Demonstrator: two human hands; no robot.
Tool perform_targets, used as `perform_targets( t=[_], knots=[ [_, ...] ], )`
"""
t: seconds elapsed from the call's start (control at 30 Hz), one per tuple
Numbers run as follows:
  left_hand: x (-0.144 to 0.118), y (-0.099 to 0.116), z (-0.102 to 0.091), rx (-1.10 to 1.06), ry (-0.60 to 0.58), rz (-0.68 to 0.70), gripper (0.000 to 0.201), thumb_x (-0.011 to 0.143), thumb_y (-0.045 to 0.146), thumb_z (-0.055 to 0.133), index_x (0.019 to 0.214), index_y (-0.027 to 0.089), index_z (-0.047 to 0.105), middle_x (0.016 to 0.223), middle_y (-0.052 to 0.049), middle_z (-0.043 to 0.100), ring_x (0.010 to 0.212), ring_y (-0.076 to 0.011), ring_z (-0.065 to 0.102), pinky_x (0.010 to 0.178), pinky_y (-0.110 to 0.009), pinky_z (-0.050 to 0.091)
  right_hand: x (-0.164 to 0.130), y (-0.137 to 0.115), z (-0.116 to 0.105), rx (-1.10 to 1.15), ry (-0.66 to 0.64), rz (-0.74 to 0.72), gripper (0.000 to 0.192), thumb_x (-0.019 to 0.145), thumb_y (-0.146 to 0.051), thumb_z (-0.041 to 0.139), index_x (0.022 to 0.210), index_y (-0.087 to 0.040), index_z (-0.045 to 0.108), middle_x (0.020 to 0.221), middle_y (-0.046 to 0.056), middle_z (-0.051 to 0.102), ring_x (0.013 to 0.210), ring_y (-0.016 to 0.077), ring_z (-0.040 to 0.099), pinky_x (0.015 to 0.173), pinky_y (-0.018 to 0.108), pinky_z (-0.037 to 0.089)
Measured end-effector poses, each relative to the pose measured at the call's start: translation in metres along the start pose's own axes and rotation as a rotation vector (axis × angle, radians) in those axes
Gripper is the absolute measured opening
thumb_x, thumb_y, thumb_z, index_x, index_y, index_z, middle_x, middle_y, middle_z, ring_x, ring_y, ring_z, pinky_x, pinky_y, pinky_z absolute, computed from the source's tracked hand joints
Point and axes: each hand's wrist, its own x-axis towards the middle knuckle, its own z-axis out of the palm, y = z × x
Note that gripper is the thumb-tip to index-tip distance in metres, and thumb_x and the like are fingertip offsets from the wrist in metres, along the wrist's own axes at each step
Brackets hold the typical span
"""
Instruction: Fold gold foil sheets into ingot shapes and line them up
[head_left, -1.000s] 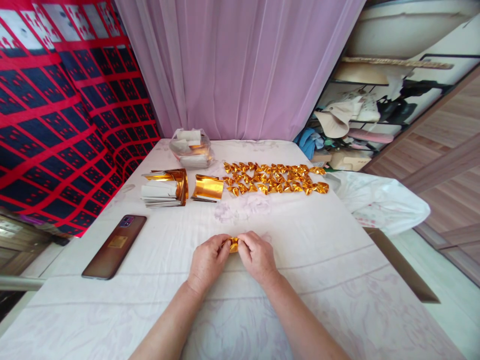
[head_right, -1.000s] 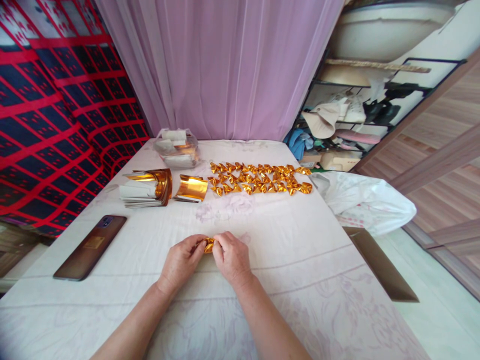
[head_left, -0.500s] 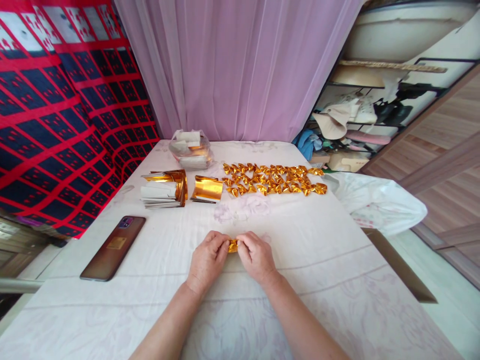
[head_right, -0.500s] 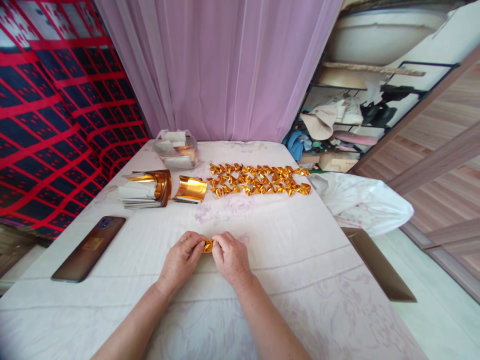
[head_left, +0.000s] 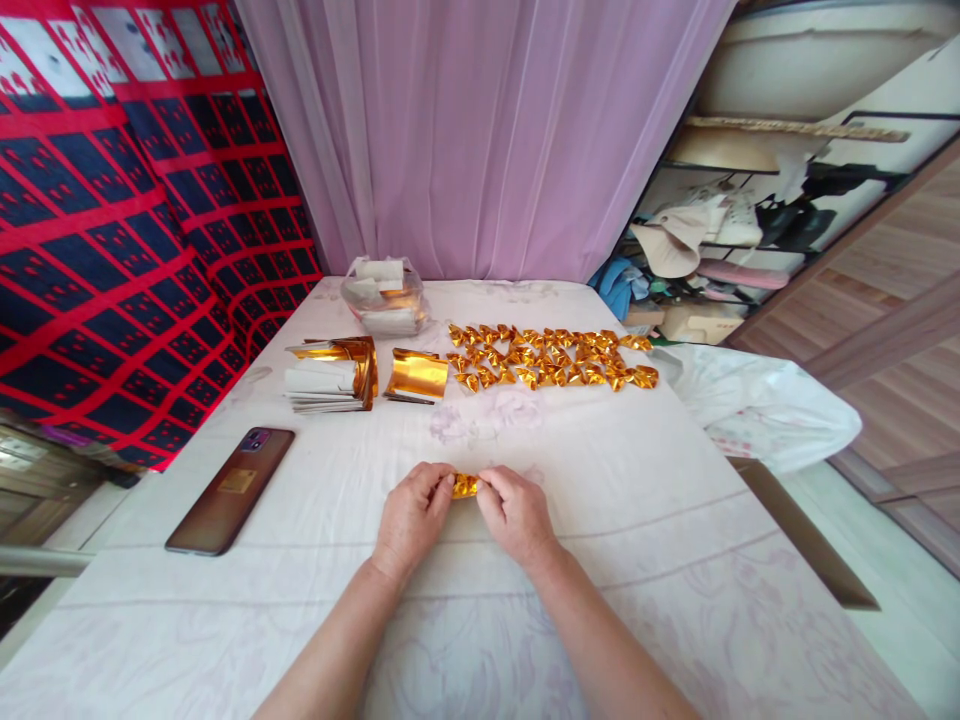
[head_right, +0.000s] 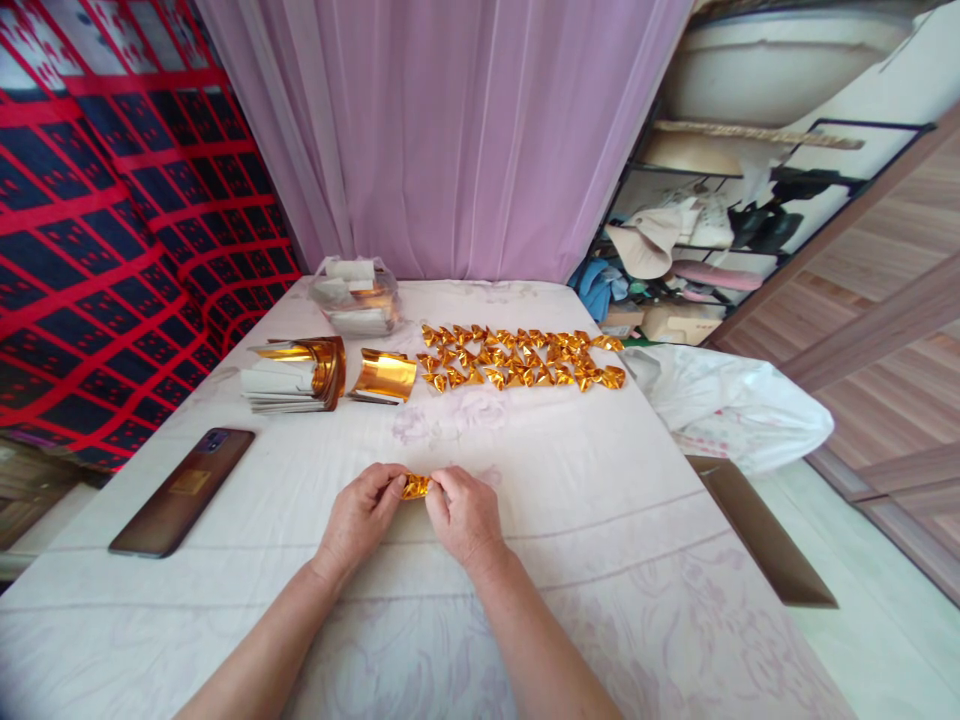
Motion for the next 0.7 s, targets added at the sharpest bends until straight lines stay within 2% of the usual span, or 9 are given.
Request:
perform_targets(
  t=[0.13,0.2,0.33,0.47,0.7],
  knots=[
    [0.000,0.009,-0.005,0.063,-0.070,-0.147,0.021,0.090,0.031,0.049,0.102,0.022,0.063,0.089,-0.002,0.071,0.072,-0.0148,0.065,0.067,-0.025,0.044,0.000,0.000,-0.001,-0.044,0.022,0.010,0.027,0.090,-0.021,0.040,0.074,-0.021,0.062,0.069,0.003,0.065,0.064,0.0138,0.059,0.062,0.023,0.037],
    [-0.001,0.014,-0.009,0.163,-0.114,-0.169,0.018,0.089,0.031,0.049,0.089,0.022,0.064,0.080,0.000,0.070,0.067,-0.0142,0.063,0.062,-0.024,0.039,0.000,0.000,-0.001,-0.058,0.044,0.010,0.026,0.089,-0.020,0.041,0.073,-0.020,0.062,0.069,0.003,0.066,0.064,0.0138,0.059,0.062,0.023,0.037],
    [-0.001,0.017,-0.013,0.288,-0.166,-0.132,0.028,0.091,0.030,0.043,0.070,0.021,0.060,0.069,0.000,0.066,0.065,-0.0145,0.060,0.058,-0.025,0.031,-0.001,-0.001,0.001,-0.046,0.055,0.004,0.026,0.089,-0.020,0.042,0.071,-0.020,0.061,0.067,0.002,0.065,0.063,0.0133,0.059,0.062,0.023,0.036],
    [0.000,0.013,-0.009,0.254,-0.167,-0.116,0.031,0.094,0.033,0.040,0.070,0.021,0.057,0.068,-0.001,0.064,0.065,-0.0149,0.059,0.059,-0.025,0.031,-0.001,-0.003,0.002,0.001,0.035,-0.001,0.028,0.090,-0.021,0.040,0.071,-0.020,0.060,0.067,0.002,0.064,0.063,0.0133,0.059,0.061,0.023,0.036],
    [0.000,0.008,-0.004,0.075,-0.125,-0.098,0.033,0.094,0.036,0.036,0.074,0.021,0.057,0.069,0.000,0.061,0.065,-0.0138,0.057,0.061,-0.023,0.035,0.001,-0.006,-0.002,0.108,0.030,0.004,0.028,0.091,-0.023,0.041,0.071,-0.019,0.059,0.065,0.001,0.062,0.060,0.0121,0.057,0.059,0.022,0.035]
  ],
)
